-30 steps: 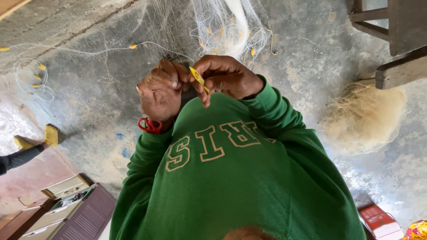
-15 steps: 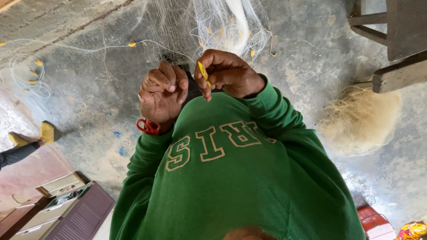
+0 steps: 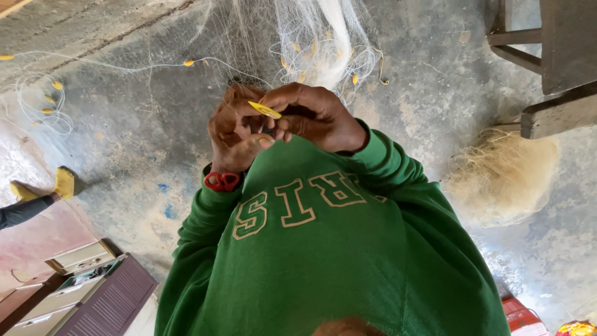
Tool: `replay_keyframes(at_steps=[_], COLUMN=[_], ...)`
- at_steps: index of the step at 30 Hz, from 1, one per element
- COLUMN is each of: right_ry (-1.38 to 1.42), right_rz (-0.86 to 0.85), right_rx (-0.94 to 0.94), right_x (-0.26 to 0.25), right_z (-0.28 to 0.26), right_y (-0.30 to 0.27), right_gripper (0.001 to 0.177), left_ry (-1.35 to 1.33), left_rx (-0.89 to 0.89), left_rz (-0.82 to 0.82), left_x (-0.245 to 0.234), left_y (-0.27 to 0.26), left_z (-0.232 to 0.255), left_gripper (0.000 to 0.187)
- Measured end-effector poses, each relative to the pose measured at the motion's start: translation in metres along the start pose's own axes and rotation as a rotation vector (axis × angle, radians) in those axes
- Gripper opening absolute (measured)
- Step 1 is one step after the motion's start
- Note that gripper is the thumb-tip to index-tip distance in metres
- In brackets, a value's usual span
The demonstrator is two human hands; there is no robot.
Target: Repairing a monofilament fishing net using a netting needle
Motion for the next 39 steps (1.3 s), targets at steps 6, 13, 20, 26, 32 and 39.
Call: replay_keyframes(at_steps=[6, 13, 20, 26, 32, 39], right_ry=[-0.352, -0.613, -0.498, 0.026, 0.109, -0.705], right_rz=[0.025, 0.05, 0.109, -0.012, -0.043, 0.022], right_rx=[-0.164, -0.249, -0.171, -0.08, -0.102, -0.498], right_x=[0.011, 0.014, -0.001, 0.002, 0.003, 0.019], right_z=[-0.024, -0.028, -0.017, -0.008, -0.005, -0.048], right_y=[0.004, -0.004, -0.007, -0.003, -0.004, -0.001], right_gripper=[0.029, 0.03, 0.042, 0.036, 0.028, 0.021], left_ry=[0.089, 0.367, 0.203, -0.155, -0.369, -0.351], left_rx=[0.049, 0.104, 0.115, 0.095, 0.115, 0.141], left_rz=[-0.034, -0.012, -0.075, -0.032, -0.028, 0.009], left_x=[-0.016, -0.005, -0.008, -0.02, -0.022, -0.028], left_y=[-0.009, 0.002, -0.004, -0.015, -0.019, -0.024], left_z=[-0.012, 0.004, -0.008, -0.029, -0.027, -0.018], left_gripper=[0.034, 0.025, 0.015, 0.021, 0.013, 0.014])
Point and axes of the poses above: each hand's wrist, its own y-axis towards the middle knuckle, its own x-axis out of the palm, z = x × y, the point moved 10 cm from there along y, towards the middle knuckle, and after that the axes turned 14 degrees about y, right-handed, at the moved point
